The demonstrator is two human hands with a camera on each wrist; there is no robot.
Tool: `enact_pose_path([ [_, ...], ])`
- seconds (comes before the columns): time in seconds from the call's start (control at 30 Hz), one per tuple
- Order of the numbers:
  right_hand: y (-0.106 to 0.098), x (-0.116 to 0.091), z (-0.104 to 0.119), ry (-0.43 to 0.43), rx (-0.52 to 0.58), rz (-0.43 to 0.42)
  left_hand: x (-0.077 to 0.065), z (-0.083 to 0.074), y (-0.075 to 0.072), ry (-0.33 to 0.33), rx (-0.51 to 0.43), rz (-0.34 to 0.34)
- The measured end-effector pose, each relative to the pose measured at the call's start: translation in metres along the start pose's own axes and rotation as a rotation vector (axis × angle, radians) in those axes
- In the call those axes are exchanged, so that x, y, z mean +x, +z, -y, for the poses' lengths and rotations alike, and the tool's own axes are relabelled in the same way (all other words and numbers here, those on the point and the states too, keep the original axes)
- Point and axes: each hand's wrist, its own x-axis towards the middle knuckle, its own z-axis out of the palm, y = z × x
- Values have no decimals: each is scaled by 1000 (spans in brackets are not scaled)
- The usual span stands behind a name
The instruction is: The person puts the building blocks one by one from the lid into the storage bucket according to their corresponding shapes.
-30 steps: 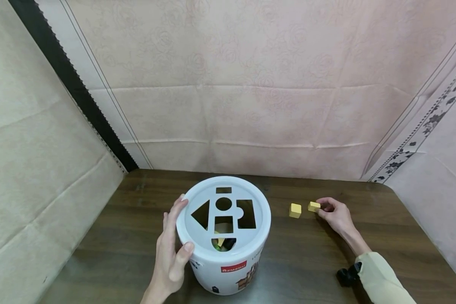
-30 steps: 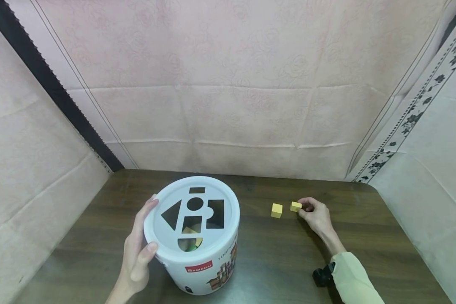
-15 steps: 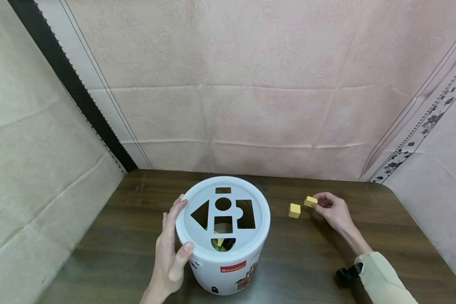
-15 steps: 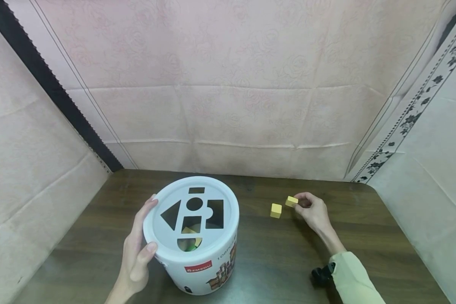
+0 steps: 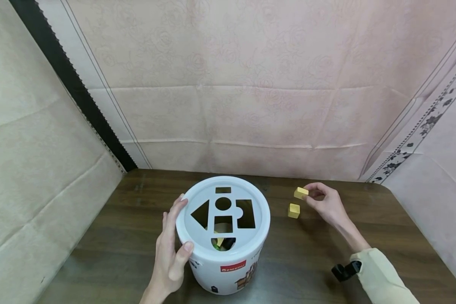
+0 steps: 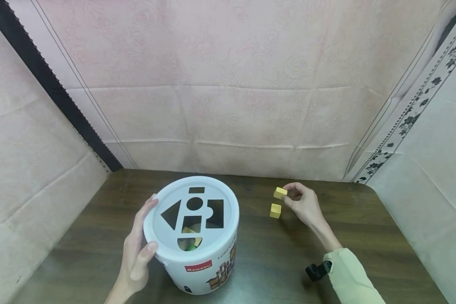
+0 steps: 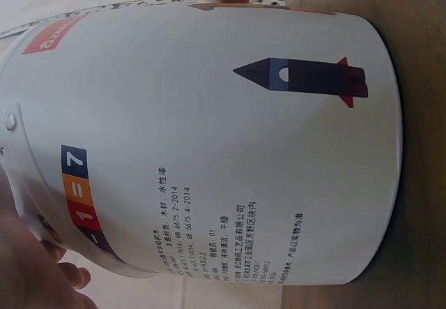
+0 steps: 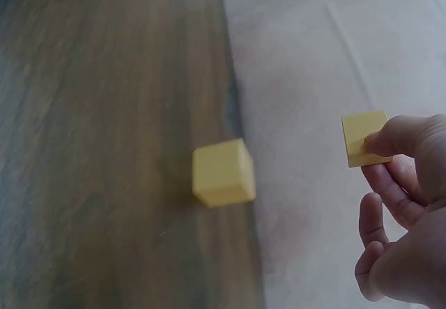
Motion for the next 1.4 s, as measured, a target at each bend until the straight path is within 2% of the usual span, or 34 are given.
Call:
enact_pose_path([
  [0.2,-2,4,24,-50,17,-2,2,-3,-1,12,7,-4],
  [0.43,-4,7,56,-114,50,6,1,1,-1,8,14,-4],
  [0.77,-13,-4,129,-163,87,42,0,2,-1,12,21,-1],
  [1.0,-9,5,127,-206,103,67,1,1,-1,14,25,-1],
  [1.23,-3,8,156,-271,142,147,7,-13,-3,28,20,-7],
  [1.4,5,10,174,-318,141,172,6,-12,-2,24,21,-3],
])
